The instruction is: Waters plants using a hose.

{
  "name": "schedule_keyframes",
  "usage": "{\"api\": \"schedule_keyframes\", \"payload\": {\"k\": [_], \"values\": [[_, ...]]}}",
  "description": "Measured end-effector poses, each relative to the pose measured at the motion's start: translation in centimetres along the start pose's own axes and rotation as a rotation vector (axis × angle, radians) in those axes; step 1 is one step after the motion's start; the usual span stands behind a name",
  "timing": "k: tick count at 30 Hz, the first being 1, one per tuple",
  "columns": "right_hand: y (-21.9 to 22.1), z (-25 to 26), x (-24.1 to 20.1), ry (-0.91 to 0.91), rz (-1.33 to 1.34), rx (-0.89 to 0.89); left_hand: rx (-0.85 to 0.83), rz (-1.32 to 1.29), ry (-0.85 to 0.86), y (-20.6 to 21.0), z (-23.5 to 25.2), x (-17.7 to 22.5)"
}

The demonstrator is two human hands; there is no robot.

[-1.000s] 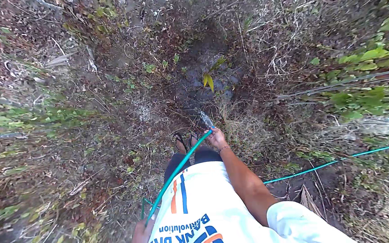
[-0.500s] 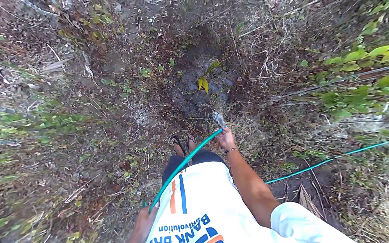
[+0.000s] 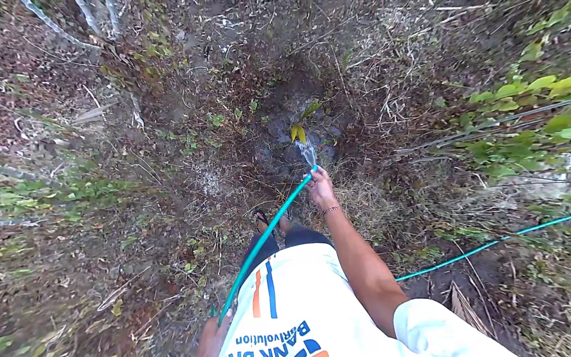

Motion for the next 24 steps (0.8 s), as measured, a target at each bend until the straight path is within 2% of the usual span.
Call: {"api": "schedule_keyframes", "payload": {"k": [4,10,24], "values": [[2.1,-1.8,-1.9,-0.035,-0.071,-0.039,-0.006,-0.019,-0.027,0.0,0.3,1.0],[3.0,-1.8,-2.6,-0.048,-0.075,-0.051,0.007,0.007,-0.014,0.7,0.7,-0.4],[1.2,0.0,-1.7,-0.044,0.040,-0.038,0.023,0.017,-0.009,1.0,0.2,0.1]]}}
Point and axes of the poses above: each hand's wrist, its own z-axis towards the middle knuckle, its own y-axis out of the palm, x = y × z, the point moved 9 cm from there along z, towards the middle knuckle, and after that the axes turned 14 degrees about y, right-handed, at the moved point
